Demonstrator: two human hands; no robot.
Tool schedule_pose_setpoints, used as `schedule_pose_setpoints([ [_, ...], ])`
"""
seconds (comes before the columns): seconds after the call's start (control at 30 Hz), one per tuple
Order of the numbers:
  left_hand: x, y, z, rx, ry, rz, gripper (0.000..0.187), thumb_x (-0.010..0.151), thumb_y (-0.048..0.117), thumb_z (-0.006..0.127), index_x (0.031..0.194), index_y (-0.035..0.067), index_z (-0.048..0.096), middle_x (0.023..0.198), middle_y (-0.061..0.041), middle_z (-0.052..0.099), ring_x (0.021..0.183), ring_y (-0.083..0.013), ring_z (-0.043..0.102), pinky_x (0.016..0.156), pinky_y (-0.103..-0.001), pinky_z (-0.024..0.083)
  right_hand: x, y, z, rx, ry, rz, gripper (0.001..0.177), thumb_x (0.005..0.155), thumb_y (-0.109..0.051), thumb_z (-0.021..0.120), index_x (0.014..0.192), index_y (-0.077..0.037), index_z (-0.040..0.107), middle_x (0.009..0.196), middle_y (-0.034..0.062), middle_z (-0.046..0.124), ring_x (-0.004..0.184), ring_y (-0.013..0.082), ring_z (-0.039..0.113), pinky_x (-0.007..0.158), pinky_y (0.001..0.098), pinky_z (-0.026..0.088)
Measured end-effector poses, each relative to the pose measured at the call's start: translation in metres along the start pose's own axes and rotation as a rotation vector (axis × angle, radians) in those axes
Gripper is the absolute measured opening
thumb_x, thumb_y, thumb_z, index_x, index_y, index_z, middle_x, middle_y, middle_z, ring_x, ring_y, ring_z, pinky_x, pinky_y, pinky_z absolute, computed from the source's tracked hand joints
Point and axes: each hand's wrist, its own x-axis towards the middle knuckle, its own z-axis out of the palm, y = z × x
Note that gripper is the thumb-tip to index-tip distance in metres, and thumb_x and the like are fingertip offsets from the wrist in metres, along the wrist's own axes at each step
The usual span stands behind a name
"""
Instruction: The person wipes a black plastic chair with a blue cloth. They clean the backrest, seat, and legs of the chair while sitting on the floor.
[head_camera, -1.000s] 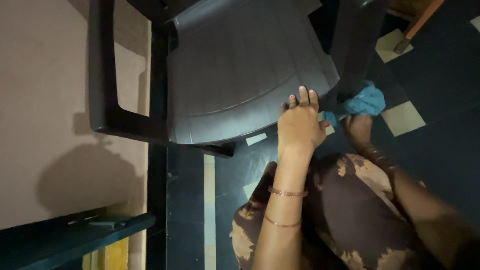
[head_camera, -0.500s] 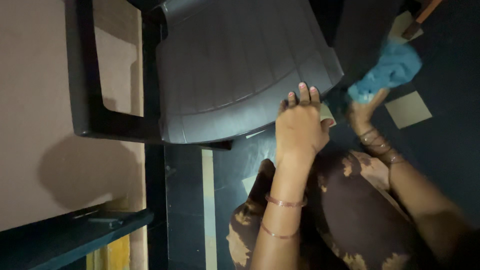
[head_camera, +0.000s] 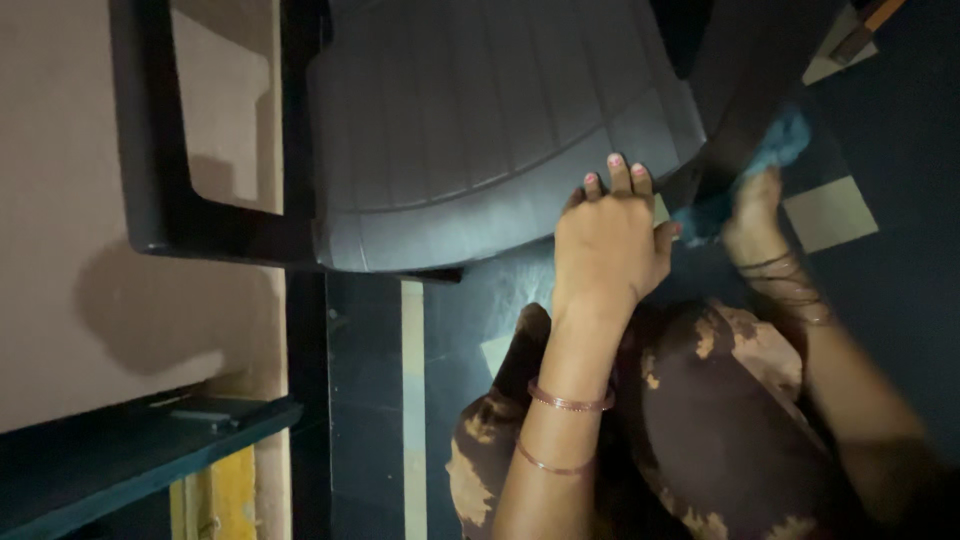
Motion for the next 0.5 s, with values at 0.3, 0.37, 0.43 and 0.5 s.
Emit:
schedule_pose_setpoints([
  [0.3,-0.007,0.004,-0.003,-0.011,0.064,0.004,0.074,0.081,0.041,0.073,0.139,-0.001,0.055,0.145,-0.023,0.056,0.126,-0.0420,0.061,0.108,-0.045,0.048,-0.055,0.022,0.008,-0.103,-0.092,0.129,0.040,0.100,-0.011,0.061,0.132,0.006,0.043,0.124,0.0297,0.049,0.113,0.0493,0.046,0.098,0.0559,0.038],
  [0.37,-0.008,0.003,-0.002,-0.017,0.078,0.010,0.074,0.081,0.041,0.073,0.139,-0.002,0.056,0.144,-0.025,0.056,0.124,-0.0430,0.062,0.106,-0.046,0.049,-0.076,0.019,0.016,-0.146,-0.218,0.238,0.038,0.099,-0.010,0.061,0.130,0.006,0.045,0.121,0.0291,0.052,0.111,0.0489,0.049,0.096,0.0555,0.040],
  [0.43,-0.009,0.003,0.000,-0.021,0.088,0.009,0.074,0.082,0.041,0.073,0.138,-0.003,0.056,0.143,-0.025,0.057,0.123,-0.0437,0.063,0.105,-0.045,0.050,-0.094,0.021,0.014,-0.185,-0.322,0.332,0.036,0.098,-0.010,0.062,0.128,0.005,0.047,0.118,0.0284,0.054,0.108,0.0485,0.051,0.094,0.0552,0.042],
  [0.5,-0.008,0.004,0.002,-0.020,0.101,0.013,0.073,0.083,0.042,0.072,0.138,-0.003,0.057,0.142,-0.026,0.057,0.122,-0.0440,0.064,0.105,-0.045,0.050,-0.104,0.024,0.011,-0.212,-0.389,0.402,0.035,0.097,-0.009,0.062,0.126,0.005,0.050,0.116,0.0277,0.057,0.105,0.0481,0.053,0.092,0.0548,0.043],
])
